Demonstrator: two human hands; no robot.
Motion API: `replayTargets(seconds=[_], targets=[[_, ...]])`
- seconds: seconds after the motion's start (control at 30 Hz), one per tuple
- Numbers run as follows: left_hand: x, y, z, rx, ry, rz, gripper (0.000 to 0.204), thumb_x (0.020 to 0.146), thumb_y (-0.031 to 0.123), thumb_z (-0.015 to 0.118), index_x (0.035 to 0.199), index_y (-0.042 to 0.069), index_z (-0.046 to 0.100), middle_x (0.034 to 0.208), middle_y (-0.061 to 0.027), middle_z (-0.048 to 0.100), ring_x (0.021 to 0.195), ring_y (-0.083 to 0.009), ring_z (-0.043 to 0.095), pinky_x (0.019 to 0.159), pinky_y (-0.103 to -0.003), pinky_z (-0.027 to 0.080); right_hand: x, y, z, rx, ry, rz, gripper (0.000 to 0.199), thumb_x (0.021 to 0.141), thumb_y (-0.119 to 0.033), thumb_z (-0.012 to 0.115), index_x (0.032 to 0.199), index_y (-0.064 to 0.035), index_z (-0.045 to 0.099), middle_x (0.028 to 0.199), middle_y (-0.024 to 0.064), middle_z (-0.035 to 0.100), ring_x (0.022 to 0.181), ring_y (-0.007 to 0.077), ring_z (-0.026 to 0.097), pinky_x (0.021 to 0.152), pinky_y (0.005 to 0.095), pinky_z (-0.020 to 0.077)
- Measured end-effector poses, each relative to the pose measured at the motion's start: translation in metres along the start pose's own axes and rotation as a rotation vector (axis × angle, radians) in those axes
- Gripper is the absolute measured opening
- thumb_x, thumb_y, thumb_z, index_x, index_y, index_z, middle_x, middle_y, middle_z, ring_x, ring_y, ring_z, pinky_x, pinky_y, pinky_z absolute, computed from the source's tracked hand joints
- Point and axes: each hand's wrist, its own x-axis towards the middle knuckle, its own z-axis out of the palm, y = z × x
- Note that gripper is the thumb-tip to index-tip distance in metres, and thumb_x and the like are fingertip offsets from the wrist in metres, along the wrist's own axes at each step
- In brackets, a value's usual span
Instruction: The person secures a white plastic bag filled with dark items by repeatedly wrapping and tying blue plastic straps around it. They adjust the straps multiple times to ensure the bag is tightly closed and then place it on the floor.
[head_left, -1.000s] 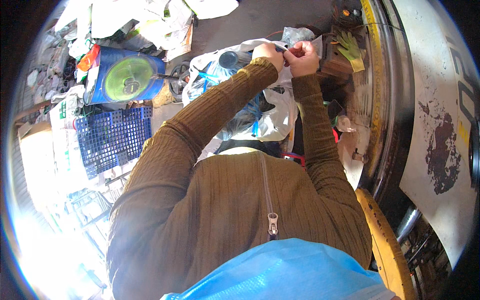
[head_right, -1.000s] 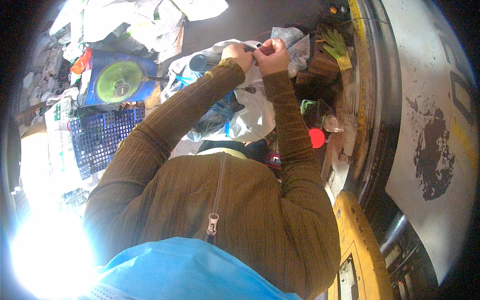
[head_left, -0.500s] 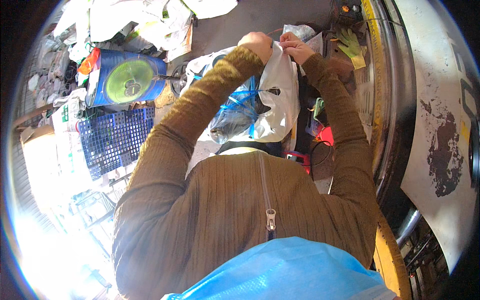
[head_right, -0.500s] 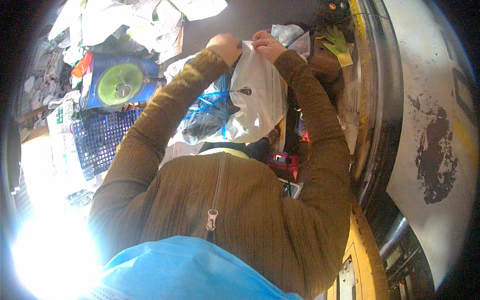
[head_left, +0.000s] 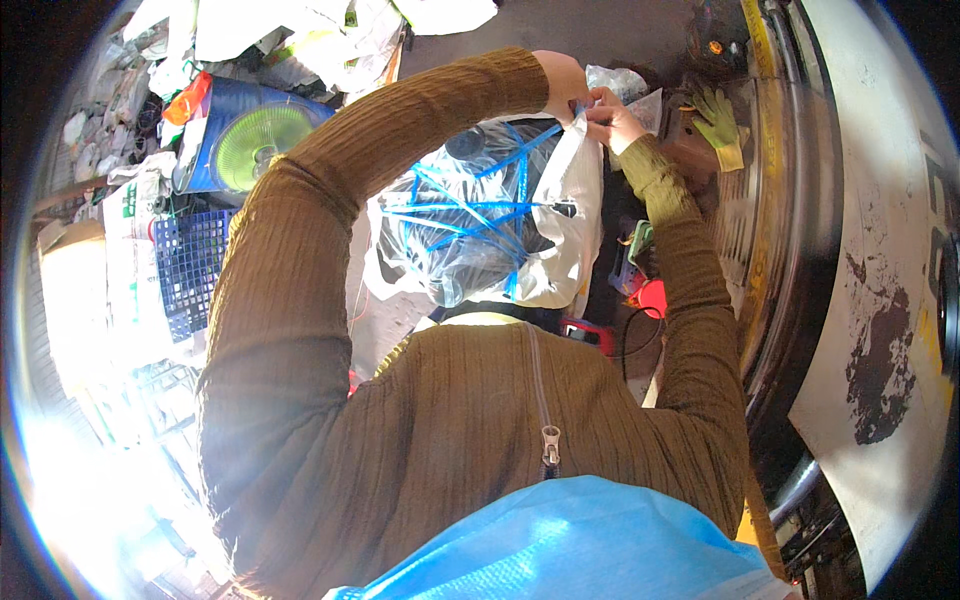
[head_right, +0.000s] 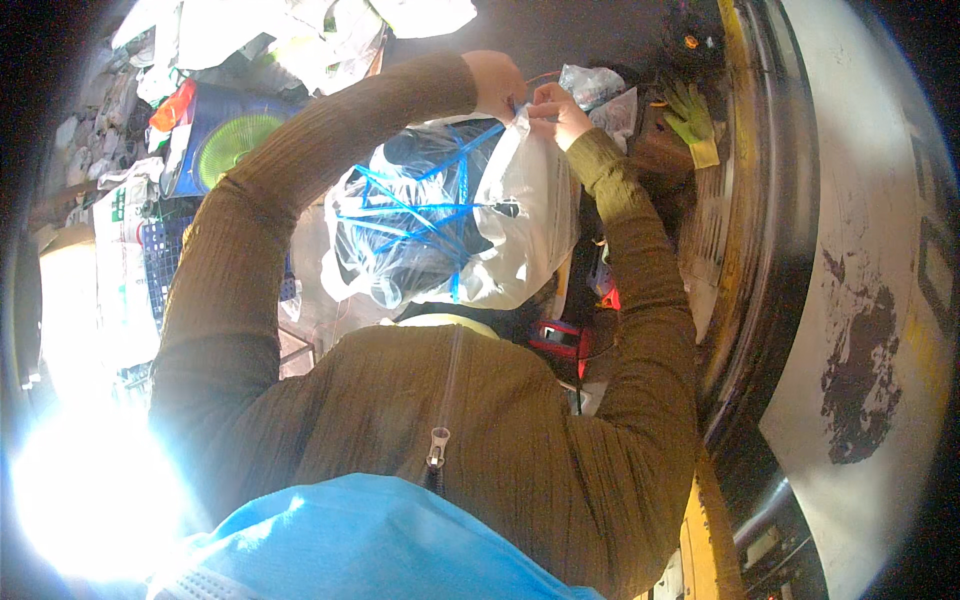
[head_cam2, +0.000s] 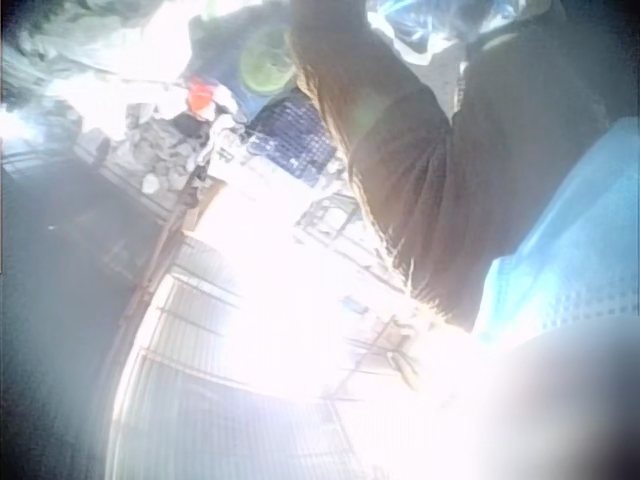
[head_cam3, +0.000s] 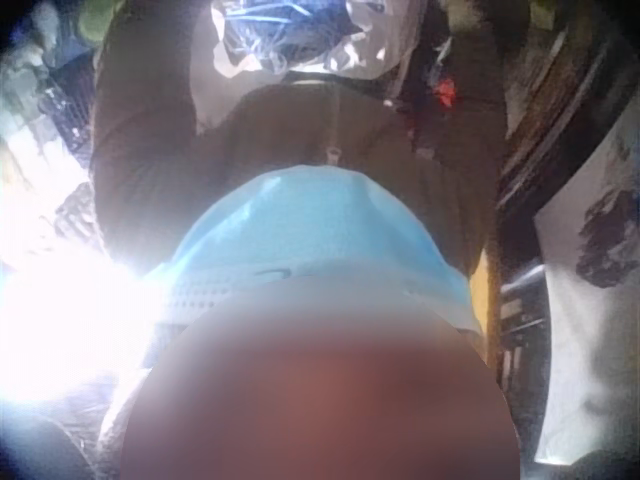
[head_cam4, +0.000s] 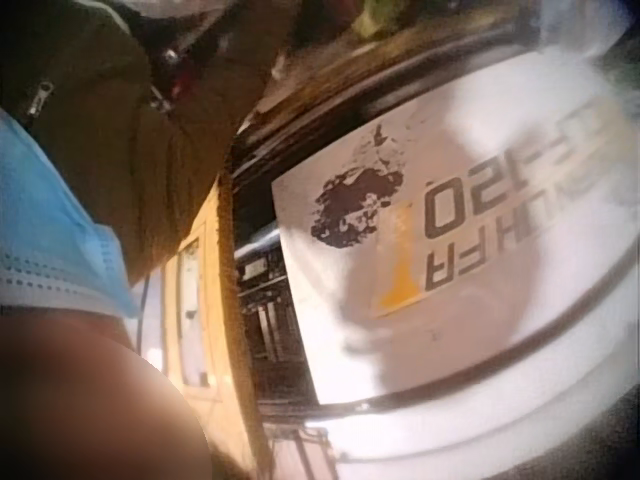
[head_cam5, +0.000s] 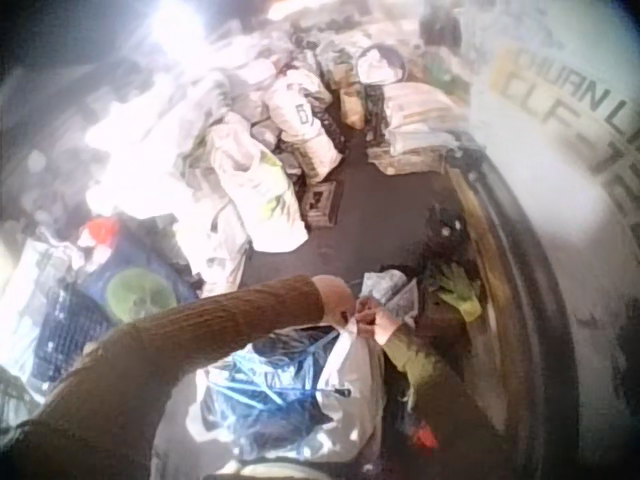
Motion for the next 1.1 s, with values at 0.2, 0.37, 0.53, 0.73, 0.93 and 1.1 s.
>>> replayTargets(seconds=[0.2, 0.37, 0.53, 0.73, 0.93, 1.1], targets=[[0.015, -0.029, 0.021, -0.091, 0.220, 0.439, 0.025, 0.053, 0.028, 0.075, 0.064, 0.008, 0.065, 0.070, -0.0044, 0.057, 0.083, -0.0239, 0.051, 0.072, -0.037, 0.044, 0.004, 0.006, -0.003, 0.298, -0.230, 0.180, 0.016, 0.080, -0.020, 0.063, 0.086, -0.0057, 0.065, 0.089, -0.0021, 0.058, 0.084, 0.0095, 0.052, 0.076, 0.0272, 0.0408], [0.028, -0.045, 0.034, -0.324, 0.198, 0.544, 0.022, 0.053, 0.022, 0.077, 0.064, 0.007, 0.065, 0.070, -0.0061, 0.057, 0.077, -0.0225, 0.052, 0.069, -0.035, 0.043, 0.009, 0.001, -0.013, 0.341, -0.435, 0.201, 0.010, 0.081, -0.015, 0.062, 0.088, -0.0082, 0.064, 0.082, -0.0031, 0.061, 0.078, 0.0077, 0.054, 0.072, 0.0253, 0.0420], [0.037, -0.048, 0.044, -0.639, 0.047, 0.502, 0.028, 0.050, 0.018, 0.079, 0.072, 0.006, 0.066, 0.069, -0.0047, 0.056, 0.072, -0.0171, 0.051, 0.060, -0.033, 0.042, 0.014, 0.006, -0.017, 0.452, -0.475, 0.277, 0.009, 0.078, -0.010, 0.063, 0.086, -0.0073, 0.066, 0.081, -0.0022, 0.063, 0.077, 0.0086, 0.056, 0.072, 0.0242, 0.0439], [0.040, -0.051, 0.034, -0.289, 0.192, 0.626, 0.025, 0.054, 0.032, 0.075, 0.064, 0.013, 0.062, 0.068, 0.0017, 0.053, 0.077, -0.0202, 0.050, 0.074, -0.039, 0.036, 0.023, 0.024, -0.026, 0.499, -0.608, 0.233, 0.009, 0.076, -0.010, 0.064, 0.083, -0.0056, 0.067, 0.080, 0.0000, 0.065, 0.073, 0.0082, 0.059, 0.070, 0.0246, 0.0458], [0.027, -0.049, 0.036, -0.103, 0.522, 0.839, 0.015, 0.059, 0.022, 0.068, 0.068, 0.013, 0.059, 0.070, 0.0023, 0.052, 0.077, -0.0206, 0.049, 0.076, -0.039, 0.035, 0.019, 0.034, -0.026, 0.519, -0.647, 0.295, 0.027, 0.077, -0.007, 0.065, 0.104, -0.0074, 0.060, 0.107, 0.0041, 0.059, 0.098, 0.0128, 0.052, 0.086, 0.0292, 0.0406], [0.032, -0.055, 0.041, -0.189, 0.422, 0.813, 0.012, 0.061, 0.018, 0.066, 0.068, 0.013, 0.058, 0.074, 0.0021, 0.053, 0.077, -0.0208, 0.051, 0.075, -0.039, 0.037, 0.019, 0.021, -0.026, 0.369, -0.687, 0.233, 0.037, 0.076, -0.008, 0.066, 0.111, -0.0025, 0.056, 0.113, 0.0086, 0.057, 0.109, 0.0169, 0.049, 0.094, 0.0318, 0.0375]])
